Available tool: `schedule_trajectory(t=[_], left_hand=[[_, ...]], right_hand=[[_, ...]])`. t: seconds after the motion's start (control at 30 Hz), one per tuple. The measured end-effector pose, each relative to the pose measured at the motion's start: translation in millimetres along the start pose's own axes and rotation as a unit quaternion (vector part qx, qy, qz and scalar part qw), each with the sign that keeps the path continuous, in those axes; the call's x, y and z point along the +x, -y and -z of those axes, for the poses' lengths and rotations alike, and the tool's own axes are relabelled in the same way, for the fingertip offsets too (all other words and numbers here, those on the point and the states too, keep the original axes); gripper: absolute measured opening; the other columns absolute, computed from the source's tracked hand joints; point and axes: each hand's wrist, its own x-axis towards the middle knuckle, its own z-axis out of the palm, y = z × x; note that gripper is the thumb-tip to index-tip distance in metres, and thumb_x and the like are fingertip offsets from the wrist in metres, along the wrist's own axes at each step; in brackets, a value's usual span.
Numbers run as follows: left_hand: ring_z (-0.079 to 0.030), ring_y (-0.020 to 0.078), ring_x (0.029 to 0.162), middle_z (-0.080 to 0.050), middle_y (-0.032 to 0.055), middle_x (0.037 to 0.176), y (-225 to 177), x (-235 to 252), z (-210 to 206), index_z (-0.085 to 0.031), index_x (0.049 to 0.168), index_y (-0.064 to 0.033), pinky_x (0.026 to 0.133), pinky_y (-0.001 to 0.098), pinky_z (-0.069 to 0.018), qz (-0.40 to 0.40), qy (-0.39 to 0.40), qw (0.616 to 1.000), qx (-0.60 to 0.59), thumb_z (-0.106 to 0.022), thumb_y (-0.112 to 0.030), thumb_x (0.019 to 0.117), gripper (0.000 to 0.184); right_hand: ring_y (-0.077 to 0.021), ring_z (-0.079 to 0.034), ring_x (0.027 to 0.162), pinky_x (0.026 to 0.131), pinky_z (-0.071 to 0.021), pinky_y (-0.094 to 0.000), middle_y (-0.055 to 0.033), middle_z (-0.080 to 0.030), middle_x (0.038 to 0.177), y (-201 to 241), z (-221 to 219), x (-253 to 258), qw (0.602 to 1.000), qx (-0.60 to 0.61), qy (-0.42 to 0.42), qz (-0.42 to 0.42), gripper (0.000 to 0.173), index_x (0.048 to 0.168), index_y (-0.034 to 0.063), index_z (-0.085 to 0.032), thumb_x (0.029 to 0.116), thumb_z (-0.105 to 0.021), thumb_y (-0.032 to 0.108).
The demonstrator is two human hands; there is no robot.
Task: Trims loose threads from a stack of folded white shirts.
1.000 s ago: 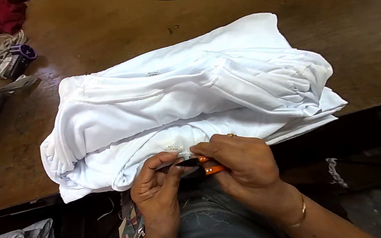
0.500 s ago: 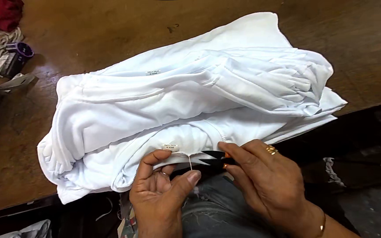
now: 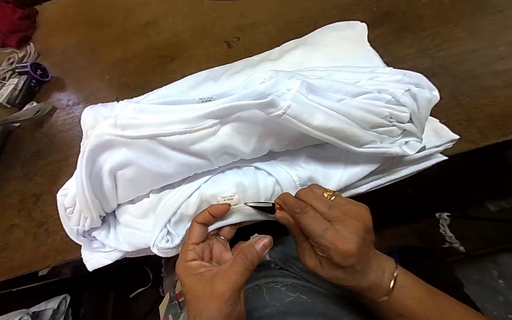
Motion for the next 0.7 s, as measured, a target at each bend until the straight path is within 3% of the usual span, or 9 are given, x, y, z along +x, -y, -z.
schedule_trajectory(t=[0.13, 0.2, 0.27, 0.33, 0.4, 0.47, 0.53, 0.6, 0.7], left_hand=[[-0.076, 0.0310, 0.093, -0.070, 0.0222, 0.114, -6.1, -5.4, 9.2, -0.050, 0.136, -0.0042, 0.066, 0.0374, -0.0668, -0.033, 0.105, 0.988, 0.106, -0.079, 0.007, 0.0812, 0.064], [-0.077, 0.0270, 0.086, -0.075, 0.0178, 0.108, -16.6, -12.5, 20.5, -0.042, 0.141, -0.0008, 0.065, 0.0351, -0.0668, -0.060, 0.188, 0.950, 0.242, -0.071, 0.002, 0.0917, 0.058], [-0.075, 0.0123, 0.076, -0.076, 0.0080, 0.095, -27.8, -17.1, 38.7, -0.061, 0.126, 0.0024, 0.065, 0.0257, -0.0644, -0.162, 0.223, 0.874, 0.399, -0.068, -0.009, 0.0982, 0.030], [-0.070, 0.0072, 0.083, -0.073, 0.0030, 0.096, -41.7, -16.9, 61.0, -0.071, 0.112, -0.0090, 0.072, 0.0222, -0.0595, -0.266, 0.199, 0.800, 0.499, -0.066, -0.015, 0.0999, 0.014], [-0.067, 0.0073, 0.096, -0.069, -0.0011, 0.106, -56.8, -10.9, 80.7, -0.068, 0.114, -0.0170, 0.083, 0.0233, -0.0568, -0.314, 0.156, 0.761, 0.545, -0.065, -0.016, 0.0990, 0.015], [-0.062, 0.0099, 0.106, -0.063, -0.0019, 0.115, -67.1, 2.4, 93.9, -0.064, 0.117, -0.0212, 0.089, 0.0265, -0.0537, -0.346, 0.127, 0.721, 0.587, -0.068, -0.018, 0.0952, 0.022], [-0.056, 0.0145, 0.120, -0.056, 0.0011, 0.129, -73.7, 18.0, 103.1, -0.061, 0.123, -0.0213, 0.101, 0.0327, -0.0477, -0.363, 0.151, 0.678, 0.621, -0.068, -0.022, 0.0943, 0.029], [-0.054, 0.0175, 0.124, -0.054, 0.0048, 0.134, -76.0, 33.0, 108.6, -0.062, 0.124, -0.0184, 0.104, 0.0353, -0.0468, -0.386, 0.184, 0.656, 0.622, -0.068, -0.021, 0.0941, 0.030], [-0.060, 0.0143, 0.119, -0.059, 0.0041, 0.128, -80.0, 47.4, 108.6, -0.065, 0.115, -0.0150, 0.098, 0.0287, -0.0528, -0.415, 0.210, 0.661, 0.589, -0.069, -0.016, 0.0945, 0.021]], right_hand=[[-0.0085, -0.059, 0.074, 0.063, -0.0484, -0.0224, -0.0037, -0.063, 0.082, -8.5, 5.4, 3.7, 0.988, 0.139, 0.000, -0.073, 0.031, 0.102, 0.0004, -0.071, 0.1083, -0.049, 0.021], [-0.0023, -0.059, 0.077, 0.066, -0.0499, -0.0170, -0.0009, -0.063, 0.089, -10.9, 12.9, 3.3, 0.967, 0.226, -0.010, -0.114, 0.034, 0.110, 0.0003, -0.069, 0.1108, -0.045, 0.025], [0.0022, -0.054, 0.075, 0.063, -0.0466, -0.0134, 0.0047, -0.059, 0.090, -10.8, 18.1, 1.1, 0.952, 0.276, -0.012, -0.132, 0.036, 0.112, 0.0047, -0.066, 0.1106, -0.045, 0.034], [0.0016, -0.058, 0.077, 0.064, -0.0504, -0.0141, 0.0062, -0.061, 0.091, -7.6, 20.2, -3.6, 0.945, 0.300, -0.003, -0.131, 0.027, 0.107, 0.0092, -0.065, 0.1050, -0.057, 0.034], [0.0009, -0.057, 0.072, 0.060, -0.0502, -0.0139, 0.0059, -0.058, 0.083, 0.9, 16.1, -11.1, 0.942, 0.309, 0.007, -0.131, 0.014, 0.097, 0.0120, -0.063, 0.0963, -0.069, 0.025], [0.0005, -0.058, 0.072, 0.062, -0.0506, -0.0142, 0.0045, -0.060, 0.080, 8.8, 8.9, -20.5, 0.949, 0.295, 0.038, -0.109, 0.010, 0.093, 0.0114, -0.063, 0.0928, -0.069, 0.018], [-0.0014, -0.057, 0.071, 0.061, -0.0475, -0.0157, 0.0024, -0.060, 0.077, 16.9, 0.9, -25.5, 0.953, 0.284, 0.070, -0.080, 0.010, 0.091, 0.0093, -0.064, 0.0957, -0.065, 0.018], [-0.0032, -0.055, 0.069, 0.060, -0.0451, -0.0173, 0.0012, -0.059, 0.076, 23.4, -6.1, -24.8, 0.956, 0.275, 0.091, -0.052, 0.015, 0.092, 0.0086, -0.066, 0.0991, -0.060, 0.020], [-0.0045, -0.056, 0.070, 0.059, -0.0449, -0.0185, 0.0005, -0.059, 0.077, 28.4, -11.9, -15.8, 0.958, 0.267, 0.102, -0.025, 0.016, 0.094, 0.0076, -0.067, 0.0996, -0.057, 0.018]])
